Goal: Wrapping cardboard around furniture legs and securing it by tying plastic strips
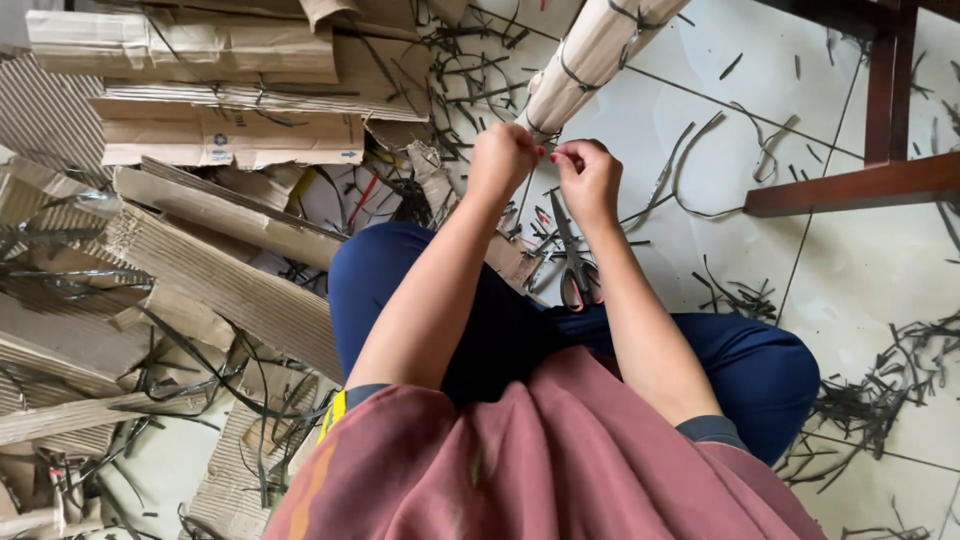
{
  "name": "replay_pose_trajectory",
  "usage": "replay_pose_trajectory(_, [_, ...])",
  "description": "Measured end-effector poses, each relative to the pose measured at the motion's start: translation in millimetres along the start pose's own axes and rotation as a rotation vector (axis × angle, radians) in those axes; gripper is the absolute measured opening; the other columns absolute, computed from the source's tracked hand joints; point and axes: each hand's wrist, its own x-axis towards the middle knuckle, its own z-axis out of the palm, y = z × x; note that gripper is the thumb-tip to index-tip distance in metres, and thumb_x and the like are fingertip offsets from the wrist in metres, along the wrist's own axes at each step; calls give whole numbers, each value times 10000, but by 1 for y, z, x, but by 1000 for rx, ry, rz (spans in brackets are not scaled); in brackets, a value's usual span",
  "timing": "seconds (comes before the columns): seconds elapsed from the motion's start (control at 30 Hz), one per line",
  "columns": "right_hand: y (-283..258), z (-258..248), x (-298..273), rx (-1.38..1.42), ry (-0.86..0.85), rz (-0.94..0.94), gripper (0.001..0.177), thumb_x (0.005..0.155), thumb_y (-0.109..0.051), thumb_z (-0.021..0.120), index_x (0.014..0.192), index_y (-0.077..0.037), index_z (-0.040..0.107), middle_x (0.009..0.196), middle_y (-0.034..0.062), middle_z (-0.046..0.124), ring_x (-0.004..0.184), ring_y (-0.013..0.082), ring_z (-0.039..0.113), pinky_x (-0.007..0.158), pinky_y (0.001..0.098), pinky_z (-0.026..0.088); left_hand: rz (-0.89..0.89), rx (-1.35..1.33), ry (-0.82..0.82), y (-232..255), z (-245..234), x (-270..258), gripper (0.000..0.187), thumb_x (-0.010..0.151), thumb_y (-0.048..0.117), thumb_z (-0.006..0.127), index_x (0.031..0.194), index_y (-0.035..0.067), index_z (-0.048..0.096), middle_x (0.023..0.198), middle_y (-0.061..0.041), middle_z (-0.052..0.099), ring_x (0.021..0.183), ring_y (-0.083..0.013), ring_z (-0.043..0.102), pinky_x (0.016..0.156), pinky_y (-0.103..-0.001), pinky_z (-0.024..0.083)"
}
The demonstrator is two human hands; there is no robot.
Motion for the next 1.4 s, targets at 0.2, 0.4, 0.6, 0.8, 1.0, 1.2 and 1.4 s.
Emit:
replay_pose_trajectory(0.2, [37, 0, 26, -147, 59, -76, 107, 809, -29, 789, 797, -124, 742, 703, 69, 660, 677, 322, 696, 636, 397, 581, -36, 118, 32, 3, -31, -1, 119, 826, 287, 755, 811, 396, 802, 836, -4, 760, 927, -255, 755, 834, -386, 627])
replay_pose_trajectory(0.4, [45, 11, 21, -47, 83, 29, 92, 816, -59, 793, 793, -143, 765, 681, 33, 688, 654, 297, 714, 636, 371, 583, -96, -158, -154, -2, -34, -17, 65, 759, 288, 788, 803, 334, 801, 567, 81, 707, 666, -82, 749, 774, -256, 564])
replay_pose_trajectory(0.6, [-40, 0, -22, 70, 55, -25, 102, 873, -67, 780, 787, -98, 735, 706, 162, 669, 728, 397, 698, 658, 444, 558, -258, -707, -263, 10, -12, -17, 443, 850, 98, 808, 1274, 40, 692, 814, -148, 771, 667, -159, 792, 610, -230, 595])
replay_pose_trajectory(0.8, [13, -24, -47, -5, -249, 241, 30, 909, -113, 799, 915, -97, 774, 786, 122, 743, 779, 339, 737, 693, 446, 590, -97, -459, -201, -8, 2, 0, 215, 817, 124, 794, 1027, 82, 813, 697, -115, 759, 626, -124, 747, 595, -210, 551])
replay_pose_trajectory(1.0, [76, -67, -94, -597, -905, 487, 263, 826, -320, 829, 728, -82, 773, 623, 126, 689, 550, 334, 636, 636, 427, 543, 137, -265, -168, 26, -24, -29, 185, 745, -19, 675, 757, 71, 835, 732, -18, 795, 603, -70, 704, 606, -204, 623])
replay_pose_trajectory(1.2, [77, -46, -116, -718, -848, 434, 436, 749, -400, 795, 902, 8, 766, 855, 205, 736, 758, 400, 699, 659, 480, 562, 69, -228, -243, 28, -39, -32, 189, 818, -38, 687, 853, 68, 840, 665, -25, 740, 463, -45, 590, 417, -178, 472])
replay_pose_trajectory(1.4, [91, -140, -67, -737, -1163, 339, 357, 759, -417, 790, 917, -98, 787, 769, 139, 726, 677, 325, 656, 738, 438, 552, 22, -111, -238, 40, -55, -39, 270, 798, -53, 620, 817, 106, 838, 691, -29, 748, 553, -81, 636, 541, -195, 559])
